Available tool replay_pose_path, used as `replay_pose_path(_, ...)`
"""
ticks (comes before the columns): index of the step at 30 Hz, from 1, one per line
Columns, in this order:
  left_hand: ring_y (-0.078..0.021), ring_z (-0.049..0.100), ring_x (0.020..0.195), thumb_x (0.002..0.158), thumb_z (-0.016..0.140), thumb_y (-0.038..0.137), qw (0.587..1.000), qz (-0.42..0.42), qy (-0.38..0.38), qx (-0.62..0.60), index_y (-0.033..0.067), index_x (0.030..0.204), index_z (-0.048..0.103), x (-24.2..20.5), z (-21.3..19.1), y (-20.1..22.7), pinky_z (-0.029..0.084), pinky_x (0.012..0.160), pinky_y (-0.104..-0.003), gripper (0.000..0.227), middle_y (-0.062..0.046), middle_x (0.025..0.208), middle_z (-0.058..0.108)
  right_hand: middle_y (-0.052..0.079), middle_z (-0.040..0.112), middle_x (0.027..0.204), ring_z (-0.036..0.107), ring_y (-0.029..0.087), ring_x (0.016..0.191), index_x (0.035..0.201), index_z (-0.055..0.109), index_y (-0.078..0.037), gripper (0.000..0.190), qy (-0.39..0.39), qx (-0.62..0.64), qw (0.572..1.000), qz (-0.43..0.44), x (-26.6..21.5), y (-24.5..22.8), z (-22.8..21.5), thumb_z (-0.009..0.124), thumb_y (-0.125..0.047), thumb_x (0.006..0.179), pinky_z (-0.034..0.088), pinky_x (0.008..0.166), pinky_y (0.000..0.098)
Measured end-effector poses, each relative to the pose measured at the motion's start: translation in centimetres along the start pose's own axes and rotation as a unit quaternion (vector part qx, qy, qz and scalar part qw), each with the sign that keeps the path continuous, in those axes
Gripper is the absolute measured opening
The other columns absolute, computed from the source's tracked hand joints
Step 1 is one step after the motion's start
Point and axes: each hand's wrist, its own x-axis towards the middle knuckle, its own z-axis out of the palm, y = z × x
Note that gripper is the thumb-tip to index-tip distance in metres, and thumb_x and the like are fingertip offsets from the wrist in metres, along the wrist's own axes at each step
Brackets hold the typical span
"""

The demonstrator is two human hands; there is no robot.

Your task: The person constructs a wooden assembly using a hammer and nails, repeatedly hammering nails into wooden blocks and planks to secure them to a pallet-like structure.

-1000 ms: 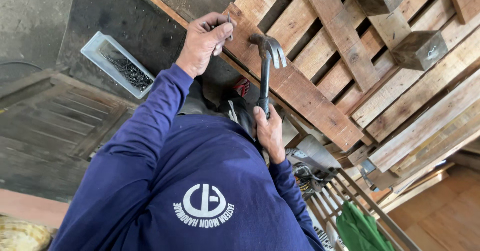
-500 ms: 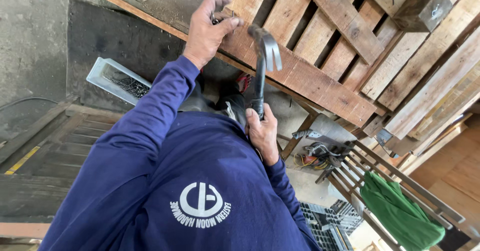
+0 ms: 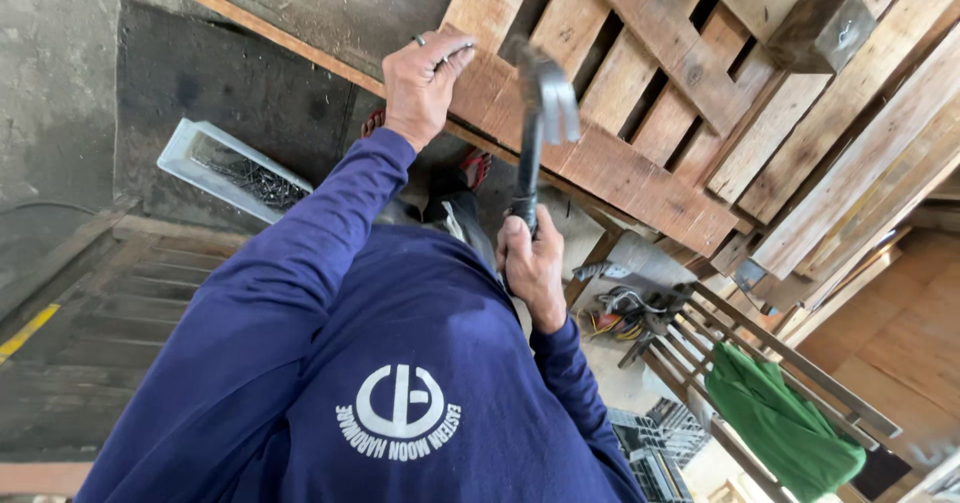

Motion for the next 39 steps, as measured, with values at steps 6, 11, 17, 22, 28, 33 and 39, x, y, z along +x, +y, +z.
replay_pose_path(6,-0.0176,0.074,0.085,0.092,0.082,0.001,0.998,-0.048,-0.038,-0.006,0.0036,0.107,0.079,0.0,-0.1,-0.4,0.06,0.075,-0.029,0.015,-0.009,0.096,0.077,-0.001,0.055,0.069,0.052,0.007,0.054,0.109,0.055,-0.003,0.032,-0.034,-0.032,0.999,-0.01,-0.1,-2.9,0.4,0.059,-0.034,0.105,0.044,0.05,0.0241)
replay_pose_path(11,-0.0172,0.073,0.088,0.096,0.079,0.009,0.991,-0.095,-0.053,-0.076,0.0054,0.107,0.08,0.0,-0.5,-1.6,0.06,0.079,-0.028,0.012,-0.009,0.101,0.078,0.0,0.058,0.069,0.055,0.008,0.052,0.104,0.056,-0.001,0.031,-0.015,-0.09,0.992,0.091,-0.9,-5.2,-0.7,0.059,-0.032,0.103,0.045,0.047,0.025)
replay_pose_path(17,-0.0281,0.071,0.08,0.107,0.059,0.029,0.973,-0.187,0.114,0.076,0.0053,0.108,0.07,2.0,1.1,-3.7,0.056,0.075,-0.039,0.026,-0.014,0.09,0.074,0.0,0.06,0.078,0.057,0.009,0.061,0.116,0.051,-0.005,0.032,-0.072,0.116,0.984,-0.116,-1.0,-5.4,-1.3,0.062,-0.033,0.108,0.048,0.056,0.0257)
replay_pose_path(22,-0.0421,0.068,0.083,0.107,0.056,0.032,0.941,-0.264,0.104,0.182,0.0024,0.099,0.062,1.8,1.6,-5.6,0.05,0.074,-0.052,0.031,-0.022,0.087,0.07,-0.002,0.055,0.066,0.055,0.008,0.051,0.103,0.055,-0.004,0.035,-0.045,-0.169,0.98,0.093,1.7,-5.5,-1.5,0.062,-0.038,0.1,0.046,0.045,0.0258)
replay_pose_path(28,-0.0456,0.068,0.091,0.105,0.056,0.03,0.948,-0.261,0.109,0.145,0.0035,0.105,0.064,1.8,1.9,-6.6,0.052,0.077,-0.053,0.027,-0.023,0.094,0.072,0.0,0.06,0.078,0.057,0.008,0.059,0.113,0.056,-0.002,0.047,-0.027,-0.042,0.995,-0.083,0.0,-6.4,-3.0,0.066,-0.047,0.102,0.047,0.05,0.0248)
replay_pose_path(33,-0.05,0.063,0.09,0.099,0.061,0.029,0.94,-0.293,0.101,0.145,0.0035,0.105,0.069,2.9,1.6,-5.8,0.052,0.073,-0.053,0.028,-0.027,0.092,0.072,0.003,0.06,0.075,0.058,0.01,0.057,0.112,0.055,-0.002,0.047,-0.051,0.02,0.983,-0.174,0.7,-3.4,-4.0,0.065,-0.047,0.105,0.047,0.049,0.0262)
replay_pose_path(39,-0.0437,0.071,0.091,0.104,0.059,0.033,0.961,-0.266,0.061,0.038,-0.0005,0.104,0.066,2.0,1.6,-6.6,0.056,0.075,-0.048,0.034,-0.023,0.094,0.074,0.003,0.054,0.065,0.052,0.012,0.045,0.103,0.058,-0.001,0.04,-0.019,-0.006,0.993,0.118,-0.6,0.8,-2.4,0.061,-0.041,0.103,0.043,0.039,0.0295)
